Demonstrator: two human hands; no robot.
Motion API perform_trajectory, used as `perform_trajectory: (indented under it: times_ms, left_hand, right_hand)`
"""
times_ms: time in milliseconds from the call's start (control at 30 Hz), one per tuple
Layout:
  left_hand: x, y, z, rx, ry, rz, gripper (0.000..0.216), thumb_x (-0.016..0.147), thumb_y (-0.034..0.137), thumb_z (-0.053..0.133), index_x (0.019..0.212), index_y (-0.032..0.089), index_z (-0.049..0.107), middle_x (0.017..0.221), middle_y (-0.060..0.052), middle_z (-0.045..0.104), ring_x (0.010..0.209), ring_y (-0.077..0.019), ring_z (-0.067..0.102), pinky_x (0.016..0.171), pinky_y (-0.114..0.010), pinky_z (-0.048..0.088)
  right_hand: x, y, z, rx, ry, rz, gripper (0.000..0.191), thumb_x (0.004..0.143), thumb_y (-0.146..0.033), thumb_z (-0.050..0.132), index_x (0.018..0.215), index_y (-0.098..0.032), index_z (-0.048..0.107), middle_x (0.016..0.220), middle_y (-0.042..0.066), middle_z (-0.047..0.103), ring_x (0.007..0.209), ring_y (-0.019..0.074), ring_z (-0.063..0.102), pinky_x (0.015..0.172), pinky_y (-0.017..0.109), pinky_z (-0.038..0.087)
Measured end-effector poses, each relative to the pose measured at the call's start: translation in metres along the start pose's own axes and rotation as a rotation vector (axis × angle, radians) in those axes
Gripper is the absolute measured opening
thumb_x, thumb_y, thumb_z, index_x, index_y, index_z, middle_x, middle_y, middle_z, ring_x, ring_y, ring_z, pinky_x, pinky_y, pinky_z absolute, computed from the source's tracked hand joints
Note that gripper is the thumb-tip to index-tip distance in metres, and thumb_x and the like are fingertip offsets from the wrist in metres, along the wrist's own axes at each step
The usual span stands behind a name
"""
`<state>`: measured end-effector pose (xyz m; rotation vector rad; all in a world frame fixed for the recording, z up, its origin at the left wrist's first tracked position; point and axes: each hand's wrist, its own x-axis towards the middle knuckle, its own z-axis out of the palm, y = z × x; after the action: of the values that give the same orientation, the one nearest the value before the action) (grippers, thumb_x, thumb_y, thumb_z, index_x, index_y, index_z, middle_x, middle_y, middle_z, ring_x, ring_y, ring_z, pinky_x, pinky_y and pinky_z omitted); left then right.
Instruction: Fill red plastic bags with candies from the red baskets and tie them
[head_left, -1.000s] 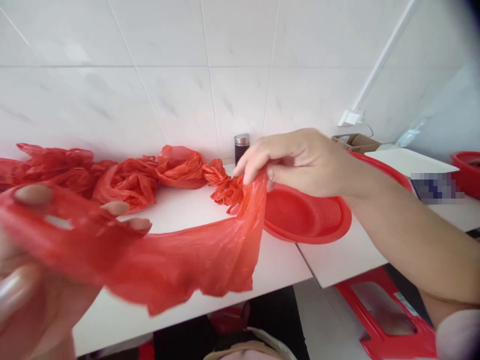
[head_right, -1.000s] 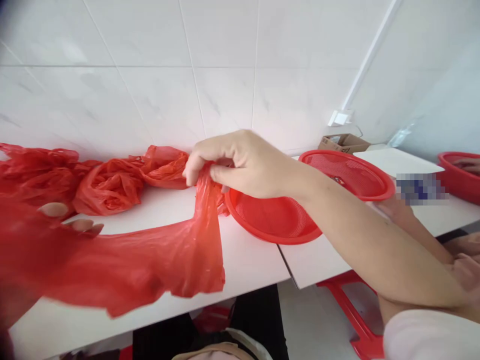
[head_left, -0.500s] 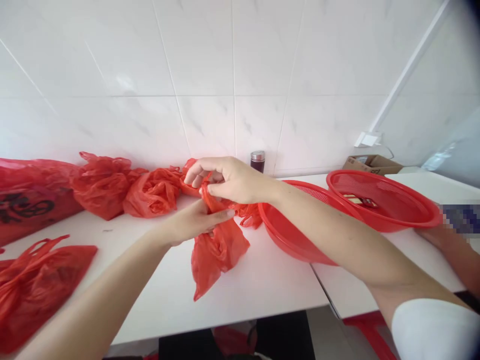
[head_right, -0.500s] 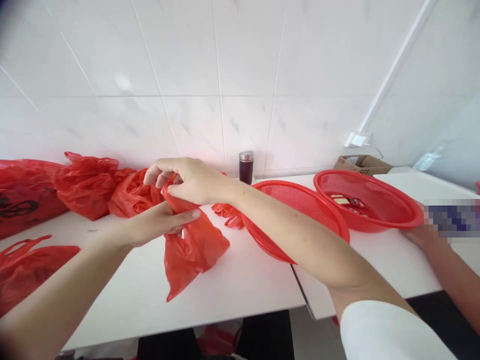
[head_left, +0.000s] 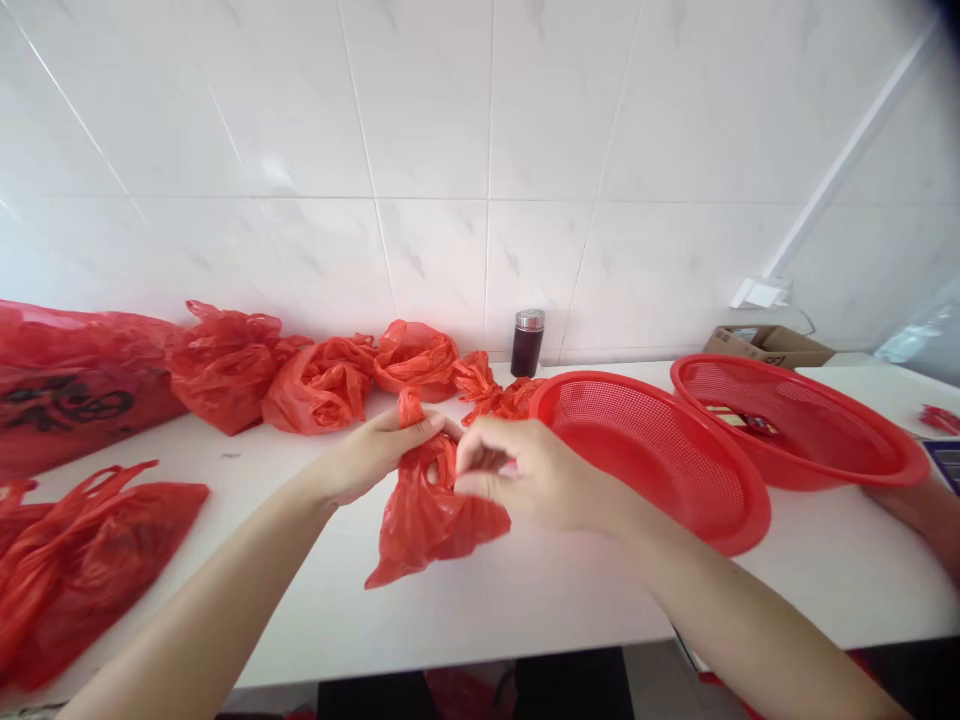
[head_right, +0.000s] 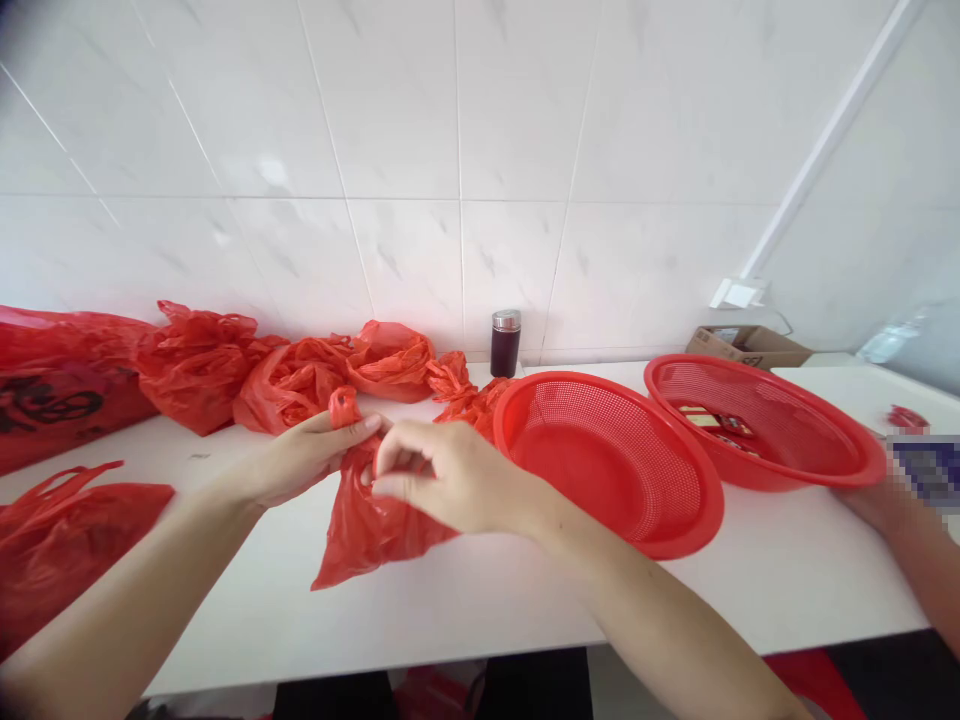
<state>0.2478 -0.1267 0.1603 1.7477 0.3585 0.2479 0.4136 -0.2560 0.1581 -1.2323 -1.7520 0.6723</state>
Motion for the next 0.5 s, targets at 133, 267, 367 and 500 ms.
perform_trajectory:
  times_ms: [133,267,367,500]
  left_hand:
    - [0.000,0.002,0.002,0.246,-0.028,0.001,0.017,0.080,0.030,0.058,0.082,0.020,0.072,0.075,-0.003,0.065,0.071,-0.0179,0.057,0.068,-0.030,0.045]
    - [0.009,-0.013,0.008,0.500,0.141,0.012,0.018,0.072,0.015,0.049,0.074,0.018,0.066,0.065,0.001,0.057,0.057,-0.0119,0.046,0.053,-0.024,0.035]
    - [0.017,-0.029,0.013,0.737,0.402,0.156,0.017,0.067,0.007,0.043,0.067,0.019,0.055,0.065,0.002,0.055,0.057,-0.0115,0.044,0.053,-0.024,0.032]
    - [0.019,-0.045,0.019,0.813,0.638,0.281,0.026,0.069,0.004,0.043,0.085,0.021,0.055,0.083,0.000,0.063,0.069,-0.0143,0.054,0.062,-0.025,0.039]
  right_hand:
    - [0.002,0.007,0.004,-0.086,0.165,-0.084,0.018,0.088,-0.038,0.059,0.103,-0.028,0.058,0.098,0.002,0.064,0.091,0.0177,0.060,0.084,0.036,0.047]
    - [0.023,0.047,0.013,0.067,0.203,0.029,0.030,0.098,-0.042,0.038,0.122,-0.028,0.049,0.111,0.003,0.062,0.107,0.0168,0.056,0.097,0.038,0.041]
    - [0.032,0.073,0.029,0.194,0.252,0.098,0.030,0.097,-0.045,0.039,0.115,-0.028,0.055,0.115,0.003,0.060,0.112,0.0176,0.054,0.101,0.038,0.038]
    - [0.030,0.087,0.043,0.570,0.209,0.125,0.026,0.093,-0.045,0.048,0.106,-0.026,0.060,0.106,0.003,0.063,0.108,0.0185,0.057,0.098,0.036,0.042]
